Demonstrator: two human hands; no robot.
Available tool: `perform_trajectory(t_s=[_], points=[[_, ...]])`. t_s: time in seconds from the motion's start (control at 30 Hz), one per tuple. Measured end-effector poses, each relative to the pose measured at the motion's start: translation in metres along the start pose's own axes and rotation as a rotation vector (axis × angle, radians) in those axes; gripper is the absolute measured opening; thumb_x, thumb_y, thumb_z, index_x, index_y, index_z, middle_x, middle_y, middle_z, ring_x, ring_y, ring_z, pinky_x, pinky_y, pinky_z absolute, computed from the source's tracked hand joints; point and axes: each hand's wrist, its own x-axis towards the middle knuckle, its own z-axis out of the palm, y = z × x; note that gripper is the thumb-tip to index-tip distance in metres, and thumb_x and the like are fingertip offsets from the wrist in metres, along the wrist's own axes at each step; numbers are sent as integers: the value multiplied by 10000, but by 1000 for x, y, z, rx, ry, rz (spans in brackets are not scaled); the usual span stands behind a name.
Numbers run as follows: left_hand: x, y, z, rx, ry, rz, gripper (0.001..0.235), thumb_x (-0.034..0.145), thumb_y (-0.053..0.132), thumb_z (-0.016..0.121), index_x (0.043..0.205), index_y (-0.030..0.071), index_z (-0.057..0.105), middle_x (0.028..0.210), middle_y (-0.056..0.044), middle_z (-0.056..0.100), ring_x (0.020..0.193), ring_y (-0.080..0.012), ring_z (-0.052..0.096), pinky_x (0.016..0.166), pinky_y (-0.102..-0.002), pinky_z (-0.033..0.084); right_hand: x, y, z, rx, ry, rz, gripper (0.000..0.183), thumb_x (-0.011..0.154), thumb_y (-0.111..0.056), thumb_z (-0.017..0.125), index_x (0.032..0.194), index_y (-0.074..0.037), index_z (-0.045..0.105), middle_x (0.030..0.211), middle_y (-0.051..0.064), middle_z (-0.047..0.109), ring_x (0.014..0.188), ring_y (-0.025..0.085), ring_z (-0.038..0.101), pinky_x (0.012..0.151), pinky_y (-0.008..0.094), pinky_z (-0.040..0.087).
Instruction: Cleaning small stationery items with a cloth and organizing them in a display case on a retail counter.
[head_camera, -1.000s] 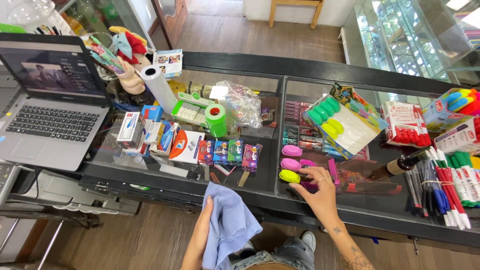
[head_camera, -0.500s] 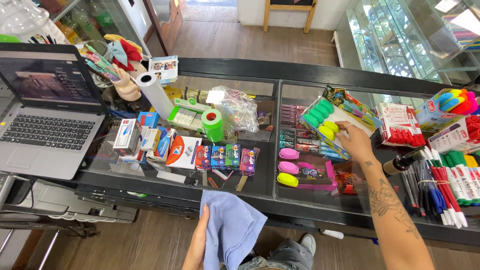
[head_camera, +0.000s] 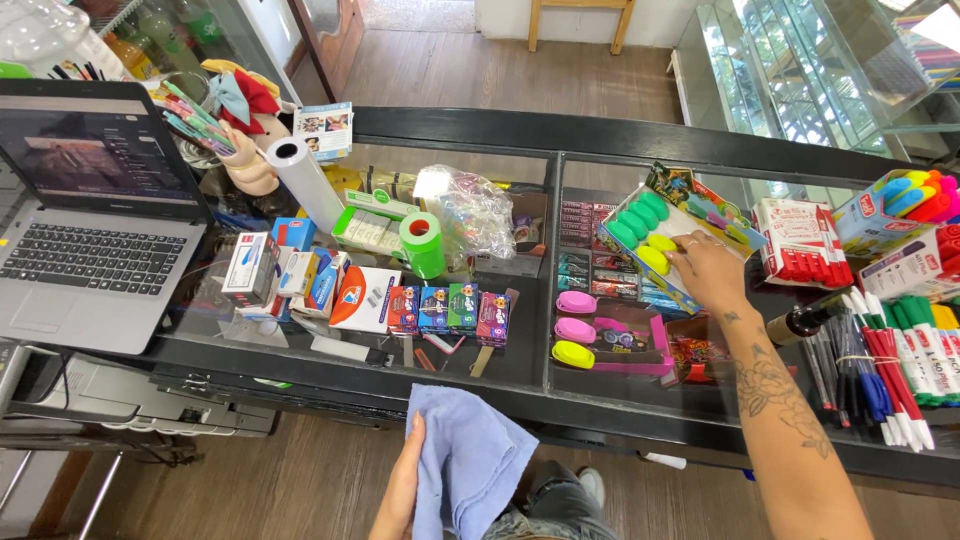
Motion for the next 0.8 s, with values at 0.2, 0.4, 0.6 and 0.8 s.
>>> perform_trajectory(t_s=[0.2, 0.4, 0.6, 0.8], points=[[-18, -1, 27, -15, -13, -49, 806, 988, 515, 494, 1639, 40, 494, 1680, -116, 566, 1547, -224, 508, 1324, -376, 325, -1, -3, 3, -125, 49, -46, 377, 1140, -410, 503, 1351, -152, 680, 1264, 79, 705, 1091, 355, 734, 723, 565, 600], [-7, -31, 39, -63, -20, -13, 752, 995, 456, 513, 1591, 0, 565, 1640, -138, 622, 1513, -208, 547, 1317, -356, 333, 0, 3, 11, -152, 107, -90, 346, 1120, -409, 547, 1298, -155, 702, 1183, 61, 714, 977, 359, 757, 642, 550, 568], [-14, -40, 62, 62, -35, -41, 788, 976, 490, 557, 1625, 42, 529, 1692, -86, 566, 1562, -176, 500, 1327, -348, 315, 1, -1, 9, -148, 57, -69, 367, 1121, -417, 536, 1347, -165, 679, 1192, 57, 702, 1032, 362, 749, 631, 585, 540], [-19, -55, 87, 120, -118, -38, 758, 994, 497, 528, 1626, 78, 538, 1681, -49, 587, 1540, -156, 526, 1311, -333, 341, 16, 11, -23, 61, -157, -182, 545, 954, -343, 619, 1474, -181, 645, 1339, 47, 711, 1199, 316, 694, 867, 554, 597]])
